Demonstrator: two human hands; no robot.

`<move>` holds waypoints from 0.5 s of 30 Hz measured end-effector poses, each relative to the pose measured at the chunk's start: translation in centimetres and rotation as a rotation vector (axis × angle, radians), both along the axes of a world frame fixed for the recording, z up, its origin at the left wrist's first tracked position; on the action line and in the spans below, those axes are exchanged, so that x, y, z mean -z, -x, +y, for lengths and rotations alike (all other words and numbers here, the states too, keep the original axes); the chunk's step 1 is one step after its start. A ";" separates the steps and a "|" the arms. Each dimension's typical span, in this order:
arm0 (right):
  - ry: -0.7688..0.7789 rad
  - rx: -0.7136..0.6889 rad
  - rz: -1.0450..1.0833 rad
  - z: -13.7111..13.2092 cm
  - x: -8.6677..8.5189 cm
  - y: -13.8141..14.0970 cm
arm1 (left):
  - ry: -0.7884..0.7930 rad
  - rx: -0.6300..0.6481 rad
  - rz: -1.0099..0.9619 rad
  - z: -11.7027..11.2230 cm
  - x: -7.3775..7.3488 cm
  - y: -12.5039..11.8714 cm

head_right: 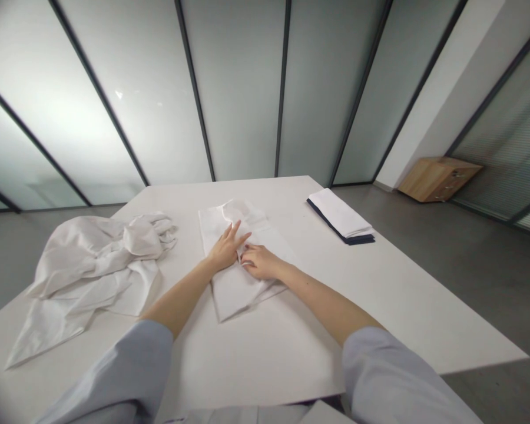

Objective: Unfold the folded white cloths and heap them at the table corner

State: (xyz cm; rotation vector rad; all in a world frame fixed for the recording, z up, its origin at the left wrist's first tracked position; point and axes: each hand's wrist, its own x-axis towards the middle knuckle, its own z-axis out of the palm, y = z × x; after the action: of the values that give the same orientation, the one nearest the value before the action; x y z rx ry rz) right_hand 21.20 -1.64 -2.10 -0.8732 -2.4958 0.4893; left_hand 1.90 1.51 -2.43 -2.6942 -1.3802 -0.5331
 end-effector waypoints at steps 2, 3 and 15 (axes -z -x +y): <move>0.122 0.034 0.092 0.2 0.0 -0.3 | 0.033 0.048 0.051 0.1 0.1 0.0; 0.167 0.096 0.156 0.6 0.0 -0.7 | 0.051 0.059 0.064 0.2 0.2 0.0; 0.246 0.330 0.062 3.6 1.2 -5.4 | 0.158 -0.240 -0.703 1.8 0.5 2.0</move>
State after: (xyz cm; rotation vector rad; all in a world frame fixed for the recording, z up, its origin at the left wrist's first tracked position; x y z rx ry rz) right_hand 26.55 1.92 -3.33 -1.3149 -2.2043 0.7035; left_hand -0.07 3.35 -2.92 -2.4878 -1.9240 -1.4955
